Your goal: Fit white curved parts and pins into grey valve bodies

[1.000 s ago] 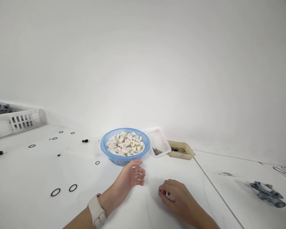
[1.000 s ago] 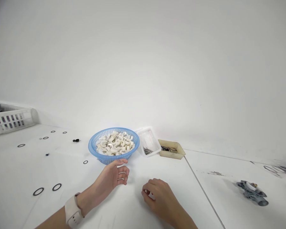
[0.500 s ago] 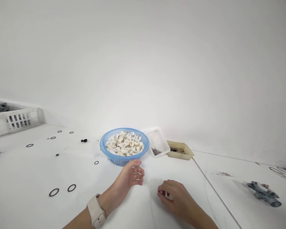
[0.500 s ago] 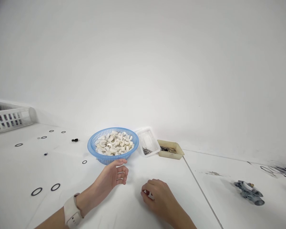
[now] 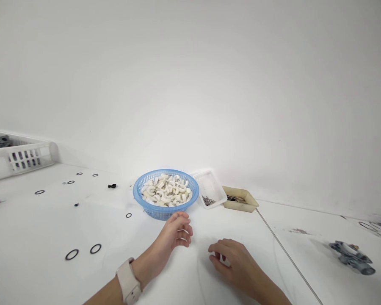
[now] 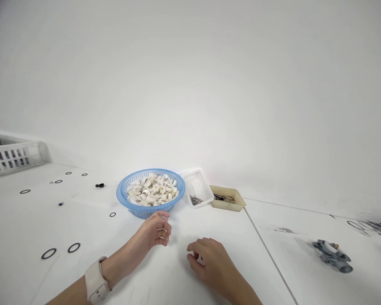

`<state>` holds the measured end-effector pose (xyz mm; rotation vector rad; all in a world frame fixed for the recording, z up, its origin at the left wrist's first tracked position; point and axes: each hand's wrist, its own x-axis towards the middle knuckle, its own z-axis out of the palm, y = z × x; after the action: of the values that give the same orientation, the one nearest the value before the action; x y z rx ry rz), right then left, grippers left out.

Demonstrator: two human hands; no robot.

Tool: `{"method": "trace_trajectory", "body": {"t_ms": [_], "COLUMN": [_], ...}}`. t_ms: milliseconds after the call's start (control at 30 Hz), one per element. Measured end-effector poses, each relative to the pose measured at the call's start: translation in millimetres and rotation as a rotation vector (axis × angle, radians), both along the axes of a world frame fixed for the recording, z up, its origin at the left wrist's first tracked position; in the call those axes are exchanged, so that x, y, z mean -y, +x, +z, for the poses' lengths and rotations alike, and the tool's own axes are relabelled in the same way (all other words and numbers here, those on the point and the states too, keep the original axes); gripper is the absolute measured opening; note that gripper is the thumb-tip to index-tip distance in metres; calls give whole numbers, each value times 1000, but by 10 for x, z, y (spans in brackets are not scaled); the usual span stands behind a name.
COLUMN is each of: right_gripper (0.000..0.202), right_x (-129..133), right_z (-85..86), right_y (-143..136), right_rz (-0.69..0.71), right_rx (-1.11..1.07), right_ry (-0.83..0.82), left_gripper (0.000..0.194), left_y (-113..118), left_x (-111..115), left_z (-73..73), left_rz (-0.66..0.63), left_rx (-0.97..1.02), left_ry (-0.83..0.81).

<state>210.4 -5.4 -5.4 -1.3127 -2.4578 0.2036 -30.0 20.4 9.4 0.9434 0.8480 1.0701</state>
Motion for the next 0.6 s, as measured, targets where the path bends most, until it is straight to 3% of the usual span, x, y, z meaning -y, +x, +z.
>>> {"method": "trace_trajectory", "body": {"t_ms": [600], "right_gripper": [21], "right_x": [8], "right_z": [12], "right_y": [-9], "right_rz": [9], "right_rx": [4], "right_ry": [5], "left_gripper": [41], "left_y": [17], "left_x": [9], "left_z": [12], "left_rz": [4], "left_rx": [2], "left_ry": [-6]}}
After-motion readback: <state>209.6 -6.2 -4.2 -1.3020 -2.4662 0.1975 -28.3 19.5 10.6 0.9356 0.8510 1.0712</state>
